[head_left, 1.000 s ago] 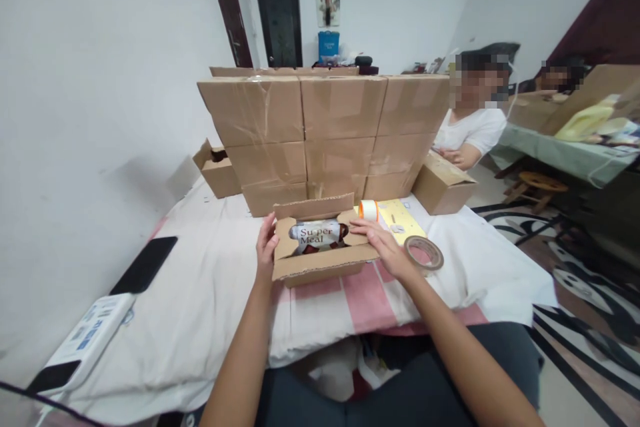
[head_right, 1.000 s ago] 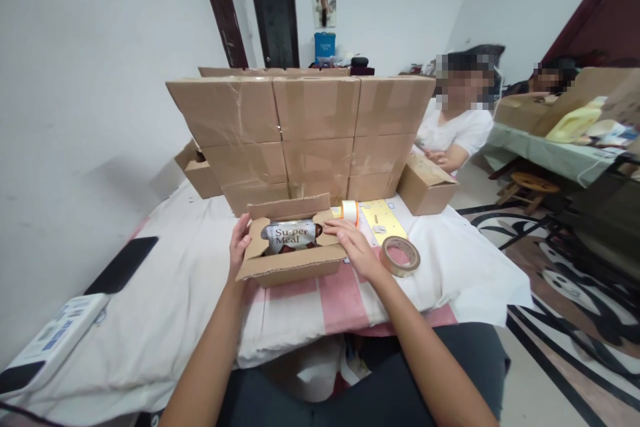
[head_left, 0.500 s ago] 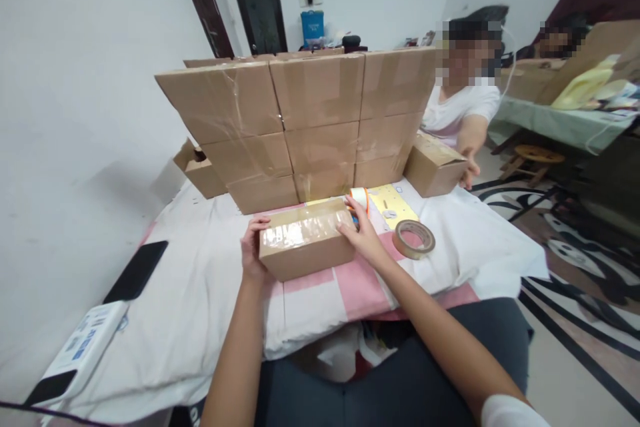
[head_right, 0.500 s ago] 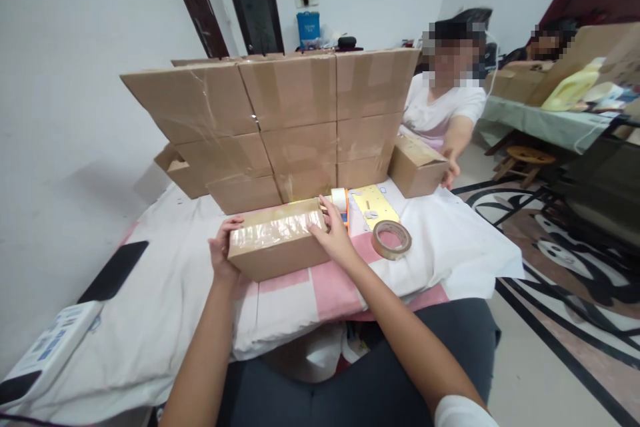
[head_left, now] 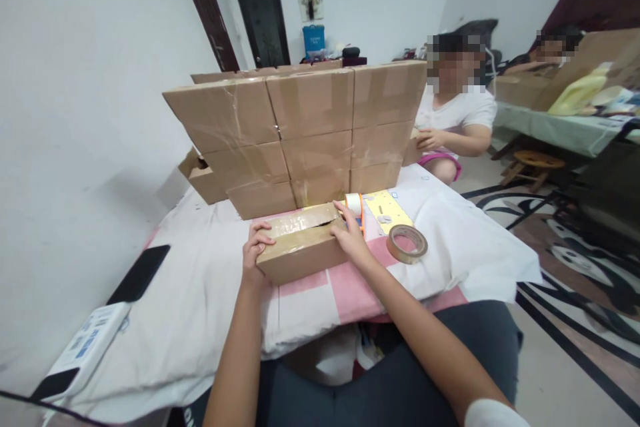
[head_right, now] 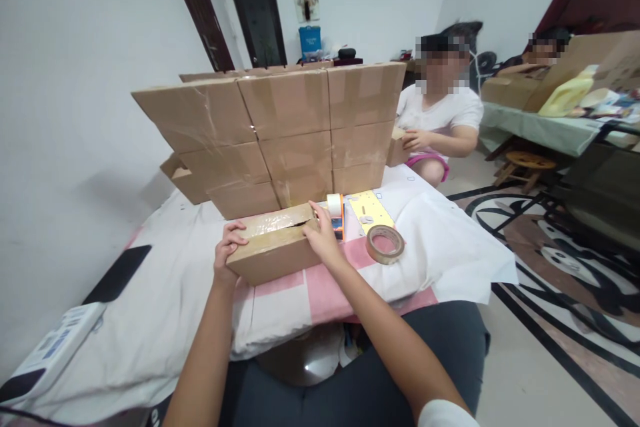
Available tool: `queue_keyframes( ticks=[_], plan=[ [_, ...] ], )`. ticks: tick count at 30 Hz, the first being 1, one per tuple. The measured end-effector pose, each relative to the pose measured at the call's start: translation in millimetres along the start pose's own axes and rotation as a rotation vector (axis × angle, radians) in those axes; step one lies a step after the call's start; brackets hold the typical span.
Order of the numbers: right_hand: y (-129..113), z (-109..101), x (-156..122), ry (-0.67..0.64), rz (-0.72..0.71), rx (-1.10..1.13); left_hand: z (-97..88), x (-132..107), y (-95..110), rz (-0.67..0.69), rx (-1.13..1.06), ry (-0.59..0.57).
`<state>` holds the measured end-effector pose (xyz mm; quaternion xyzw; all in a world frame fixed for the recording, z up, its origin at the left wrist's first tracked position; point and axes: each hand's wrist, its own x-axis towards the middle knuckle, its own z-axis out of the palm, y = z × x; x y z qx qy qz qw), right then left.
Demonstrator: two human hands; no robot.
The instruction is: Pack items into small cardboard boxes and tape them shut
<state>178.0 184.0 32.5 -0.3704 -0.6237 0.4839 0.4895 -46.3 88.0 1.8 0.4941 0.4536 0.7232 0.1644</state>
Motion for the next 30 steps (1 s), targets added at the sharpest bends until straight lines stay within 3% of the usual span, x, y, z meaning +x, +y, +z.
queue_keyframes(
  ticks=[5,9,11,14,16,20,22,26,30],
  plan=[
    [5,1,1,-0.009,-0.017,0.088,5.9,-6,3,0.009,0.105,0.047],
    [13,-7,-2,0.015,-0.028,0.189,-7.7,-6,16,0.011,0.294,0.043],
    [19,-17,2,0.081,-0.048,0.209,-17.4,-5,31,0.046,0.514,-0.003],
    [33,-36,17,0.279,-0.15,0.085,-19.7,-7,59,0.163,0.856,-0.12],
    [46,-47,30,0.352,-0.181,-0.002,-8.6,-11,77,0.223,1.002,-0.213],
    [69,-55,48,0.232,-0.104,0.086,28.6,-25,94,0.261,1.216,-0.405],
    [75,-55,51,0.217,-0.058,0.095,43.6,-31,94,0.277,1.282,-0.425],
    [78,-56,50,0.188,0.024,0.022,57.1,-30,91,0.303,1.378,-0.347],
    [72,-62,44,0.135,0.014,0.005,58.2,-21,91,0.226,1.375,-0.443]
  ],
)
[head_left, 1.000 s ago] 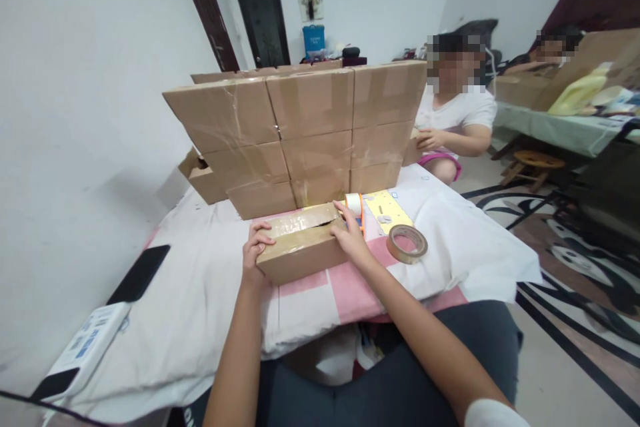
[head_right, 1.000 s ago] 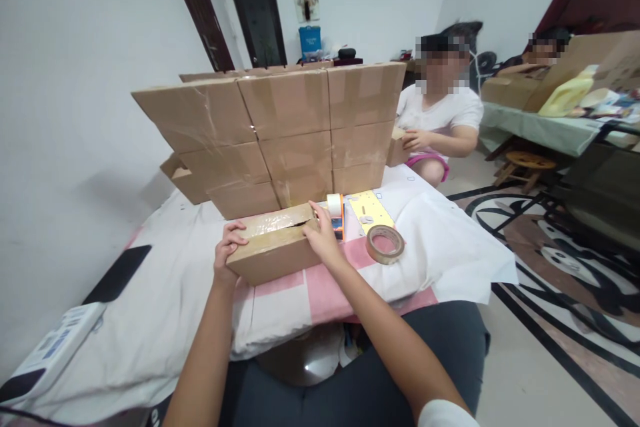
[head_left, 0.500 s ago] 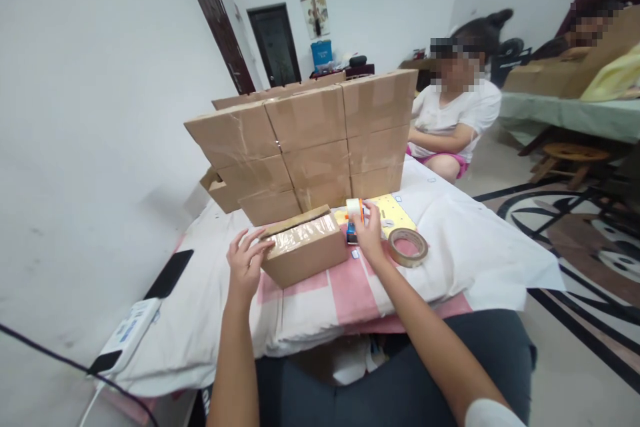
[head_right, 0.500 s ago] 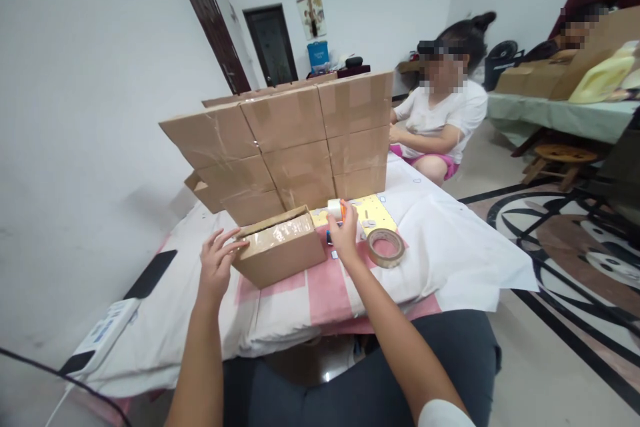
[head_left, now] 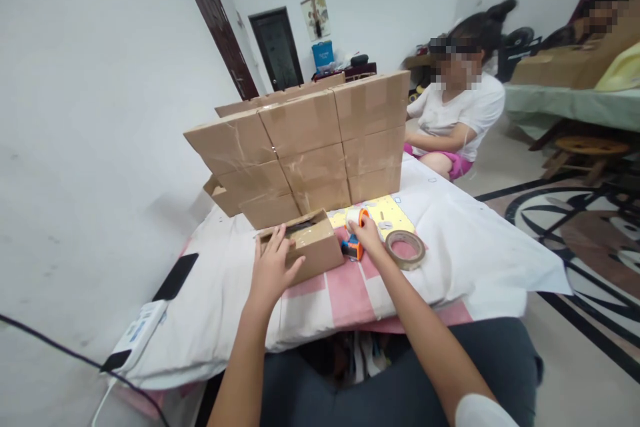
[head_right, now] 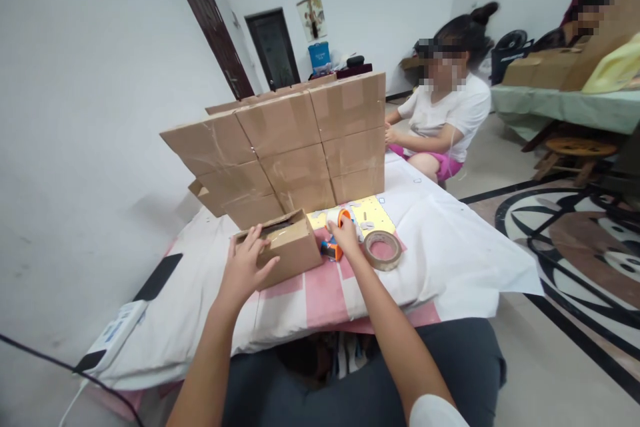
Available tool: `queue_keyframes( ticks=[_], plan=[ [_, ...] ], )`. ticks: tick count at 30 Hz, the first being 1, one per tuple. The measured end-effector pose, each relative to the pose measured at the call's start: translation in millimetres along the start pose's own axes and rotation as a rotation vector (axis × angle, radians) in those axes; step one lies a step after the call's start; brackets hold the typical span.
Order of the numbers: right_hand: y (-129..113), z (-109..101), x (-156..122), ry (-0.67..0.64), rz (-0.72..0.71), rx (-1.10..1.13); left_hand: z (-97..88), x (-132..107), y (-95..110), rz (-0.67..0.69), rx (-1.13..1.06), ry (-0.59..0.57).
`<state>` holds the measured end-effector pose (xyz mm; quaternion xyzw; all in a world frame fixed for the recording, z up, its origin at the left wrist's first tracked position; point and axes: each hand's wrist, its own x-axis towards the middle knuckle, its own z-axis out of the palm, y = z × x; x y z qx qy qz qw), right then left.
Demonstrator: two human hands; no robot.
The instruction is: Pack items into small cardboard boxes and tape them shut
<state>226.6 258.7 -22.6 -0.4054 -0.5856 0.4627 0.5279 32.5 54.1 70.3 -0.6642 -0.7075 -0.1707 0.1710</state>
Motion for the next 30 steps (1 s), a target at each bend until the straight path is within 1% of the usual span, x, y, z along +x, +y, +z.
queue_keyframes(
  ticks=[2,4,7,11,12,13,14,17,18,19,21,23,26,28,30],
  plan=[
    [-6,-6,-5,-0.017,-0.023,0.019,1.6,1,-1,-0.02,-0.02,-0.052],
    [-15,-13,-12,-0.017,-0.041,0.044,4.4,0,0,-0.034,-0.008,-0.066],
    [-34,-26,-23,0.032,-0.08,0.07,7.8,-2,2,-0.027,0.026,-0.07],
    [-67,-40,-42,0.093,-0.146,0.097,9.1,-2,9,-0.029,0.001,-0.044],
    [-75,-41,-47,0.092,-0.145,0.103,10.2,-2,13,-0.019,-0.009,-0.02],
    [-82,-42,-52,0.109,-0.141,0.102,11.9,-2,18,-0.012,-0.02,0.025],
    [-88,-42,-56,0.089,-0.145,0.108,14.3,-3,24,-0.021,-0.044,0.079],
    [-101,-37,-70,-0.047,-0.158,0.211,20.5,-4,53,-0.052,-0.283,0.327],
    [-105,-35,-75,-0.106,-0.153,0.252,21.1,-4,63,-0.051,-0.366,0.374],
    [-109,-33,-80,-0.17,-0.141,0.293,20.9,-4,72,-0.041,-0.449,0.379],
    [-119,-31,-89,-0.307,-0.135,0.352,19.2,1,85,-0.019,-0.616,0.327],
    [-127,-31,-95,-0.408,-0.17,0.37,17.1,8,89,-0.014,-0.819,0.225],
    [-138,-35,-101,-0.488,-0.233,0.337,13.9,16,85,-0.052,-1.133,0.093],
    [-145,-38,-105,-0.533,-0.245,0.323,10.8,19,82,-0.078,-1.26,0.057],
    [-150,-39,-110,-0.568,-0.257,0.31,7.0,19,82,-0.084,-1.324,0.043]
  ],
)
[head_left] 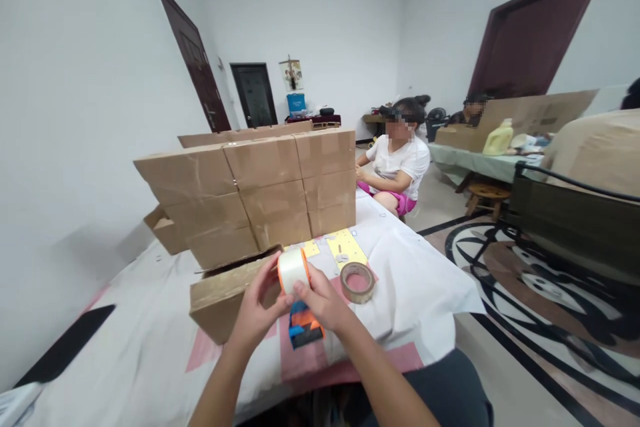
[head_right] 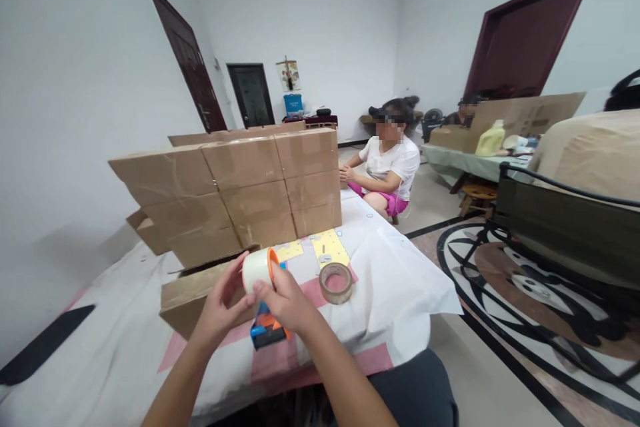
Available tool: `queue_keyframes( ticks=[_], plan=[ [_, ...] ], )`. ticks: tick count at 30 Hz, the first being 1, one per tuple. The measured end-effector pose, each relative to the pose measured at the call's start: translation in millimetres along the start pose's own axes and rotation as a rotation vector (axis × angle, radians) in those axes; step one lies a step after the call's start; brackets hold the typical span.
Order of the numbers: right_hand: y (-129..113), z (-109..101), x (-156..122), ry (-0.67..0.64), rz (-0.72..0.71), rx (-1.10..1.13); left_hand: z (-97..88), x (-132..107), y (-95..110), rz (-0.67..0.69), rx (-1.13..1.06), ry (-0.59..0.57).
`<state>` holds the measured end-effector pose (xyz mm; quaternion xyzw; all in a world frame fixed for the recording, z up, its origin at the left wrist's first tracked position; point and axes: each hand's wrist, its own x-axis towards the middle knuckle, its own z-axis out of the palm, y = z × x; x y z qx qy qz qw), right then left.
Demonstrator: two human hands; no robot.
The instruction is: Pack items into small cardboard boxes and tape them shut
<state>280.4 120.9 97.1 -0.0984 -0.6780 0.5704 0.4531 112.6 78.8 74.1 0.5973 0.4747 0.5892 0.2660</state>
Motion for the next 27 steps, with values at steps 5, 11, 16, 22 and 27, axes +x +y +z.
queue_keyframes(
  ticks=[5,11,16,22,27],
  plan=[
    [-4,2,-7,0.066,-0.038,-0.073,12.3,-16,12,-0.049,-0.071,0.077],
    [8,-11,-4,0.63,0.056,-0.102,45.7,-50,19,-0.06,0.31,0.196],
    [12,-11,-7,0.638,0.042,-0.2,66.2,-51,22,-0.041,0.317,0.243],
    [31,-23,-13,0.772,-0.12,-0.283,71.7,-54,44,-0.021,0.384,0.229],
    [38,-32,-12,0.821,-0.193,-0.384,78.3,-56,66,-0.181,0.324,0.043]
  ],
)
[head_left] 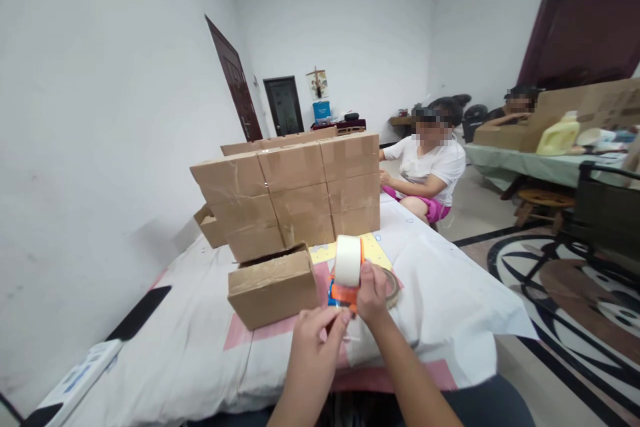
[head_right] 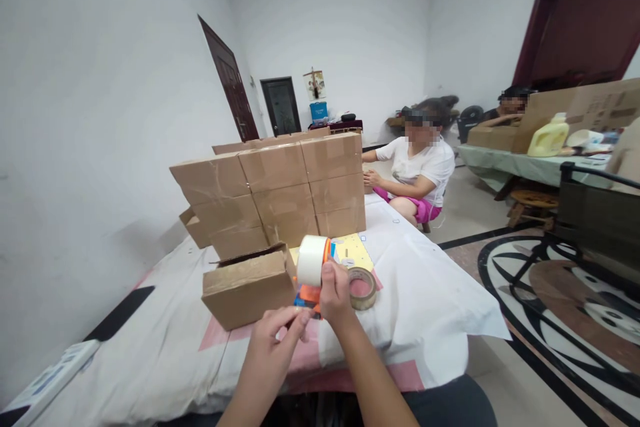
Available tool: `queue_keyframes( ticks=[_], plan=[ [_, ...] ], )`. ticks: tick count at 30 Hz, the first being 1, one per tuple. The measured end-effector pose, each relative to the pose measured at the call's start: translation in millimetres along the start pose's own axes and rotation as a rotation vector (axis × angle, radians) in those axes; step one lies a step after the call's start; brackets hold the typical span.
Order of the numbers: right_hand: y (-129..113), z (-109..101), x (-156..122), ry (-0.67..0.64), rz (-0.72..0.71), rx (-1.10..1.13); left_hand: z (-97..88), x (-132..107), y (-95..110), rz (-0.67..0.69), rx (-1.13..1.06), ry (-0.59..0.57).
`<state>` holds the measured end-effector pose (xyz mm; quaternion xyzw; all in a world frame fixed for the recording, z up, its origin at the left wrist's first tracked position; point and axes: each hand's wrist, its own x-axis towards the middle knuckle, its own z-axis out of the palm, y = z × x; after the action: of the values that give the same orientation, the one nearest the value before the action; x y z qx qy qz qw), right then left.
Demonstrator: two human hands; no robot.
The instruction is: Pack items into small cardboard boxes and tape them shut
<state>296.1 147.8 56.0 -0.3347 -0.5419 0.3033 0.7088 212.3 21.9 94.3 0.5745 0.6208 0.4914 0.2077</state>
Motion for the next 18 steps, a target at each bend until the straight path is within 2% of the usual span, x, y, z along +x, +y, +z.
queue_keyframes(
  ticks=[3,8,12,18],
  plan=[
    [-6,-1,4,0.06,0.049,-0.008,2.6,-1,2,-0.127,-0.129,-0.071],
    [-14,-1,15,0.076,0.243,0.004,6.0,-5,-4,-0.152,-0.242,-0.099],
    [-15,0,19,0.156,0.376,0.022,7.2,-10,-6,-0.184,-0.288,-0.124],
    [-30,4,17,0.225,0.366,-0.042,4.6,-20,-3,-0.207,-0.294,-0.152]
  ],
)
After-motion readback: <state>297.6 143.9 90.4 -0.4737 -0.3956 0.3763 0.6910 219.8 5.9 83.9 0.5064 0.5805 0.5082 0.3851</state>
